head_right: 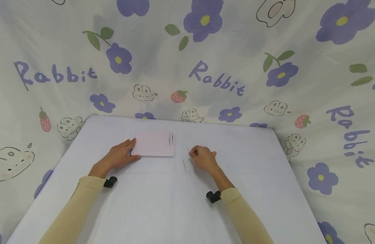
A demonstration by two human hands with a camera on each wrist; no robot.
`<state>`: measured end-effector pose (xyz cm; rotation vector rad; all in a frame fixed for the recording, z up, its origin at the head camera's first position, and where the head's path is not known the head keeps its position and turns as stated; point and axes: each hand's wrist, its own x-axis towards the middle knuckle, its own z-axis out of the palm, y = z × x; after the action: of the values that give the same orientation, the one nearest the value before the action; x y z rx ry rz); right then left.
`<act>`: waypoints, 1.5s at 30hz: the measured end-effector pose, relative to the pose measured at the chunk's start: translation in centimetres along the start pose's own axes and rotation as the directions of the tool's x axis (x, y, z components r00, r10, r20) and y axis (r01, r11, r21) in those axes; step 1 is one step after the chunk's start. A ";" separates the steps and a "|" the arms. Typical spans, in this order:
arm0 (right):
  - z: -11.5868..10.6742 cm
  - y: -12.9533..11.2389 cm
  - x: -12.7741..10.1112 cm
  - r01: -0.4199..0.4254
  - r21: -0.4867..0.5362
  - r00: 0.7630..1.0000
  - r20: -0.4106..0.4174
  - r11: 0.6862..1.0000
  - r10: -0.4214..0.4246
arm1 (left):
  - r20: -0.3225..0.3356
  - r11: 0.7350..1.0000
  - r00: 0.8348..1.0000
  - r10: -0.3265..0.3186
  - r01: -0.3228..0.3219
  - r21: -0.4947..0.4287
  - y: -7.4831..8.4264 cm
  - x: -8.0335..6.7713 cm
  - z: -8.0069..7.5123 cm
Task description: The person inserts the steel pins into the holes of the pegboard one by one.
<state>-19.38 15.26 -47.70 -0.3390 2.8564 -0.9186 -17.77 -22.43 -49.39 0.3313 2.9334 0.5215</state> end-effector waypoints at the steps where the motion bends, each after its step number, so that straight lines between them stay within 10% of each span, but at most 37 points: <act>1: -0.1 -0.2 0.2 0.016 0.007 1.000 -0.007 1.000 -0.016 | 0.000 1.000 1.000 0.000 0.000 0.000 0.0 0.0 0.0; 24: -0.8 -5.0 4.8 0.232 0.111 0.968 -0.125 0.966 -0.218 | 0.001 1.000 1.000 -0.003 0.003 -0.014 0.0 0.0 0.0; 45: 1.9 -5.2 6.5 0.139 0.024 0.989 -0.044 0.990 -0.138 | 0.003 0.999 1.000 -0.001 0.001 0.034 0.2 -0.1 -0.1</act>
<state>-24.43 8.52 -46.47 -0.5273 2.8858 -0.9978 -17.70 -22.33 -49.25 0.3348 2.9418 0.4715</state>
